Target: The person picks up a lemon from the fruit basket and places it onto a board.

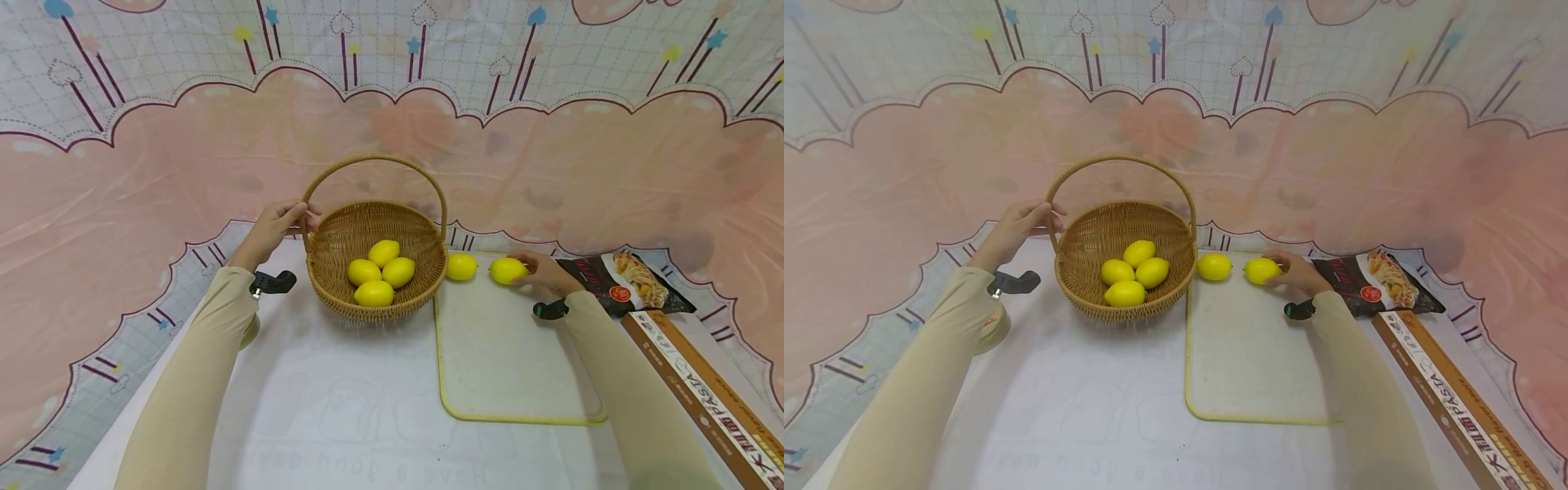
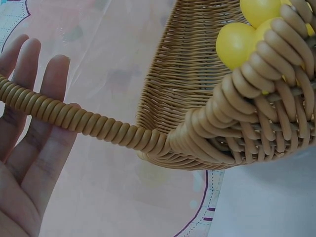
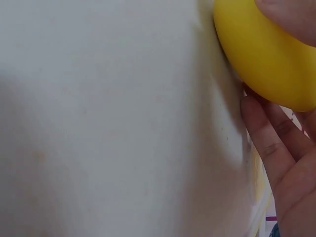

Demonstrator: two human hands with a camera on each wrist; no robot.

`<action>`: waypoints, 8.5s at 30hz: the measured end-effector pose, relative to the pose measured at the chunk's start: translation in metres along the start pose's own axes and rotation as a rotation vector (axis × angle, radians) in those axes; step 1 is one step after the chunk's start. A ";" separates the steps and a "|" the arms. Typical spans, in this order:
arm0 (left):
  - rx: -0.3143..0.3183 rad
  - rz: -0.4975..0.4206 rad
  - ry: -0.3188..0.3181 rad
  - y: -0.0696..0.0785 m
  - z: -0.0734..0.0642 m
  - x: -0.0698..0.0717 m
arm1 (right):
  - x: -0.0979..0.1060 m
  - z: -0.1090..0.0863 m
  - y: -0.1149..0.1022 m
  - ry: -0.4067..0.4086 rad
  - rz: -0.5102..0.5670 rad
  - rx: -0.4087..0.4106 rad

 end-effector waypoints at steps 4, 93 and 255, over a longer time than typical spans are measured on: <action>-0.004 -0.003 -0.002 0.001 0.000 0.000 | 0.001 0.002 0.001 0.002 -0.006 -0.012; 0.030 0.200 0.192 0.000 -0.009 0.006 | -0.147 0.009 -0.227 -0.727 -0.130 0.205; 0.082 0.172 0.133 0.000 -0.007 0.002 | -0.224 0.090 -0.186 -0.587 -0.019 0.227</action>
Point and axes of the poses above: each hand's wrist, its own z-axis towards the middle knuckle, its own x-axis out of the back of the hand, y = z × x, the point moved 6 cm from there along z, towards the middle knuckle, and after that the axes turned 13 degrees about z, right-handed, at the moved point
